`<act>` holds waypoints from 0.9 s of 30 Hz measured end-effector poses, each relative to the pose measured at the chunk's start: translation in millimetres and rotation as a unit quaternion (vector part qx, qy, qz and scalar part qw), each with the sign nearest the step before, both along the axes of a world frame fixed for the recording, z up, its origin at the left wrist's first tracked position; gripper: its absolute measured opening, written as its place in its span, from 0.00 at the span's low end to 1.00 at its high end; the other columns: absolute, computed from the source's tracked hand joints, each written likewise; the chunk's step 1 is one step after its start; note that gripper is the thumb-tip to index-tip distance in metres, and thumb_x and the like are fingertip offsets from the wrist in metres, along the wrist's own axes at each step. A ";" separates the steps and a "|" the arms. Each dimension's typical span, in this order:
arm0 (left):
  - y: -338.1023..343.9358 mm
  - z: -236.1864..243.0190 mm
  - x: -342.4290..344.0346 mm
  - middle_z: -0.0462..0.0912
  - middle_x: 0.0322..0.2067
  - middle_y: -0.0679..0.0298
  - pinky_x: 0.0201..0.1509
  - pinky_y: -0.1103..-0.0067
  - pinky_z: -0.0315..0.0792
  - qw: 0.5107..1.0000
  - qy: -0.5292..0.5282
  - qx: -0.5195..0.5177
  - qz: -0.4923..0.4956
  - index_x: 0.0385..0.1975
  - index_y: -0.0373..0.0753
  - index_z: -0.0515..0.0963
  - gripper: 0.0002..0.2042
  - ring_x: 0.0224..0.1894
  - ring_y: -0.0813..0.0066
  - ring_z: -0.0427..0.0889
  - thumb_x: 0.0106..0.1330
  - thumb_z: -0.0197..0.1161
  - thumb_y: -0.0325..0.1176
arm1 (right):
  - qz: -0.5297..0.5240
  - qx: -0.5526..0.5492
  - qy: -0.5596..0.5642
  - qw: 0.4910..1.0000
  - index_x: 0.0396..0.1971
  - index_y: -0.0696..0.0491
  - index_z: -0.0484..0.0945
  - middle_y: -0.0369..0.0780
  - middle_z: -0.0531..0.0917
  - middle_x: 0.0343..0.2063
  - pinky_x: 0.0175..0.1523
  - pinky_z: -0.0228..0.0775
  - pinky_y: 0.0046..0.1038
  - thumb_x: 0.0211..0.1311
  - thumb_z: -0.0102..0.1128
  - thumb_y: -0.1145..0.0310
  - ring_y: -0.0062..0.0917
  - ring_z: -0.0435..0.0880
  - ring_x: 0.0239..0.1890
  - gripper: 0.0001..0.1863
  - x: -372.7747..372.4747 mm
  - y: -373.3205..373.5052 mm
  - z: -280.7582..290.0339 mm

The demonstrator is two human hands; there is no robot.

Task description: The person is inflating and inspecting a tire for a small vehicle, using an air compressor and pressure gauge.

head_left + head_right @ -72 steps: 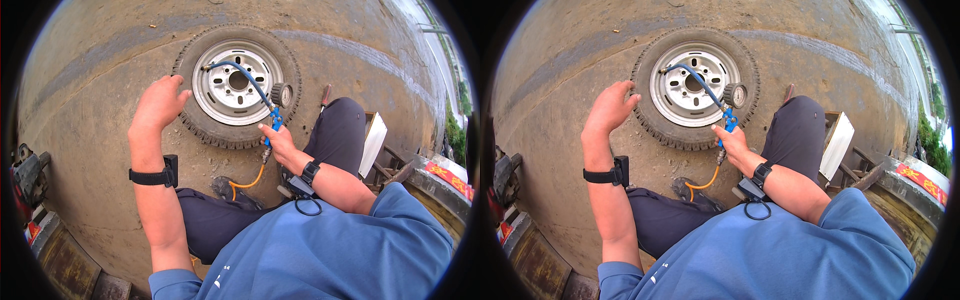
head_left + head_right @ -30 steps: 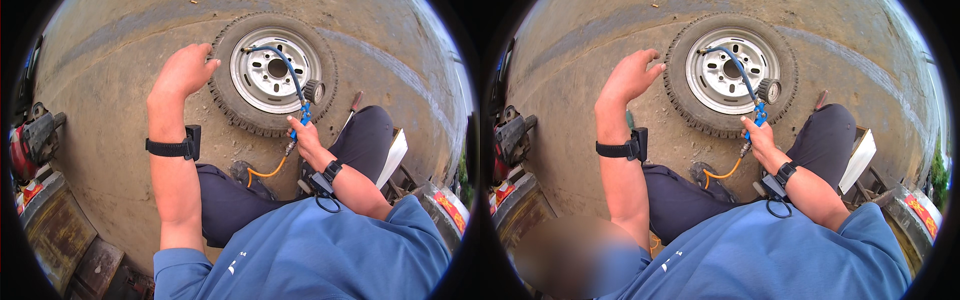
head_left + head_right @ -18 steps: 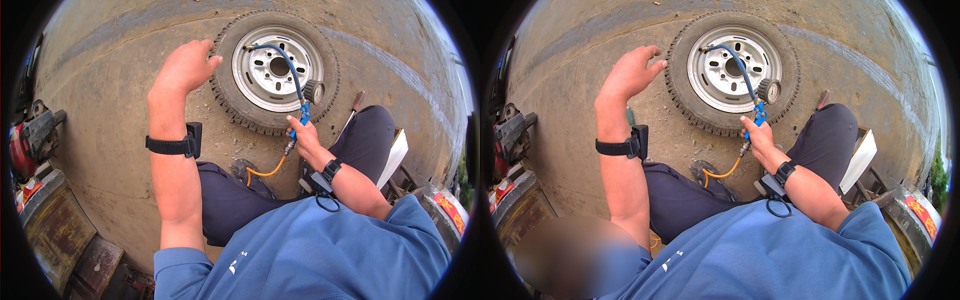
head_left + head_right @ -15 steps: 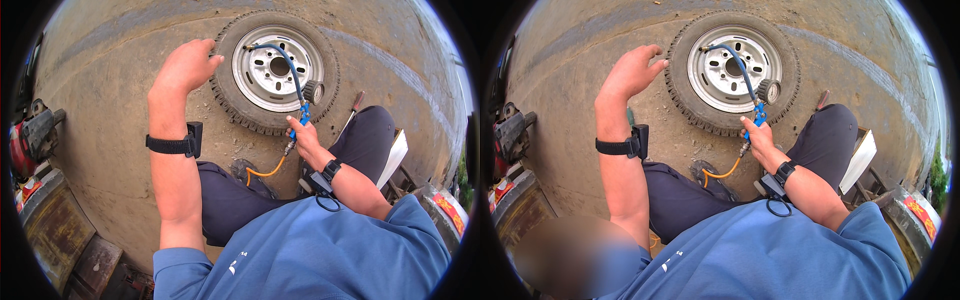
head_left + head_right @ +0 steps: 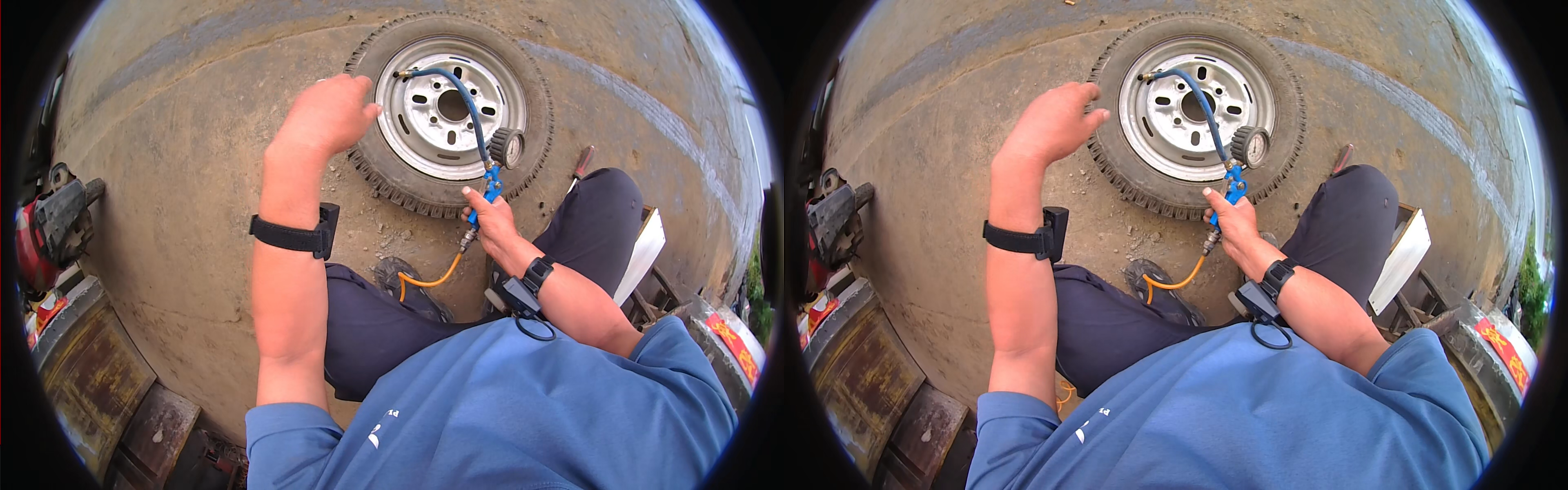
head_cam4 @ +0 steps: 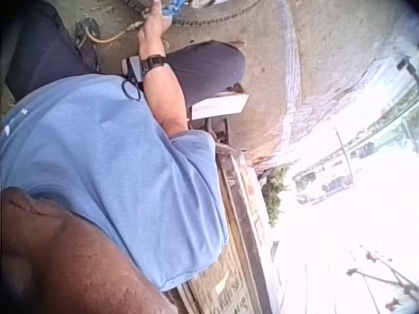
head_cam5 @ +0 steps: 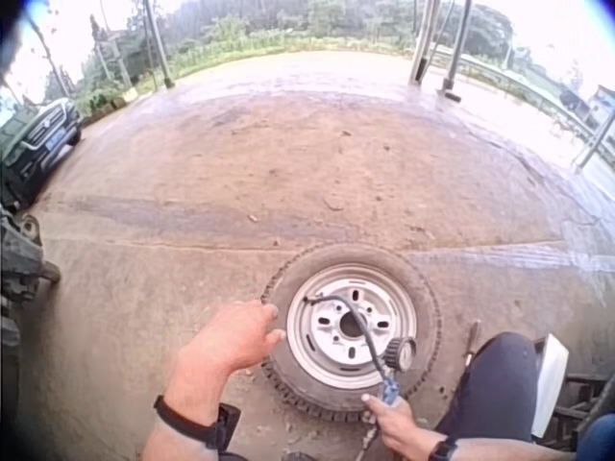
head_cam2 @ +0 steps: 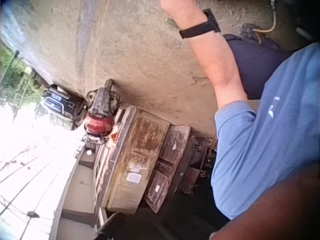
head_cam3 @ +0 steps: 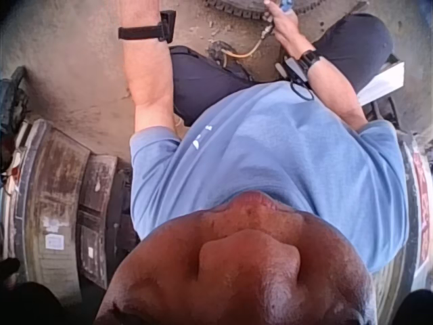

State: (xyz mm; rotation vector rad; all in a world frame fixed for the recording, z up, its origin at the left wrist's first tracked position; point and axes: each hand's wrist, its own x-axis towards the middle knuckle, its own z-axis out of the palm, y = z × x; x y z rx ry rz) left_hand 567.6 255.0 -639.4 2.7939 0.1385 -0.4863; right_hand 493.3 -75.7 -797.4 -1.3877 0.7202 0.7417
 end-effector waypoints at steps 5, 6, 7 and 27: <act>-60.7 -26.2 -10.9 0.88 0.42 0.48 0.55 0.59 0.81 0.991 0.038 -0.066 -0.106 0.45 0.36 0.84 0.16 0.48 0.48 0.87 0.67 0.67 0.42 | -0.010 0.004 0.004 1.000 0.37 0.52 0.75 0.35 0.81 0.27 0.31 0.79 0.27 0.64 0.76 0.64 0.20 0.81 0.26 0.16 -0.7 7.2 9.8; -74.7 -32.3 -15.0 0.88 0.41 0.48 0.54 0.59 0.81 0.988 0.057 -0.071 -0.124 0.45 0.35 0.84 0.16 0.48 0.48 0.87 0.67 0.67 0.42 | -0.013 0.005 0.009 1.000 0.37 0.52 0.75 0.34 0.82 0.27 0.32 0.78 0.27 0.64 0.76 0.64 0.20 0.82 0.26 0.16 0.5 9.8 14.1; -86.2 -43.4 -22.9 0.88 0.41 0.48 0.53 0.59 0.81 0.985 0.074 -0.078 -0.133 0.44 0.35 0.84 0.16 0.47 0.49 0.88 0.66 0.67 0.42 | -0.017 0.007 0.007 1.000 0.37 0.52 0.75 0.34 0.82 0.27 0.32 0.78 0.27 0.64 0.76 0.64 0.20 0.82 0.26 0.16 0.2 13.8 19.2; -189.1 -67.9 -92.5 0.75 0.55 0.32 0.57 0.56 0.77 0.962 0.102 -0.252 -0.008 0.75 0.20 0.41 0.48 0.53 0.36 0.82 0.59 0.64 0.29 | -0.015 0.025 -0.052 0.998 0.34 0.53 0.79 0.32 0.84 0.31 0.35 0.72 0.26 0.67 0.73 0.62 0.15 0.78 0.31 0.13 0.9 12.6 11.8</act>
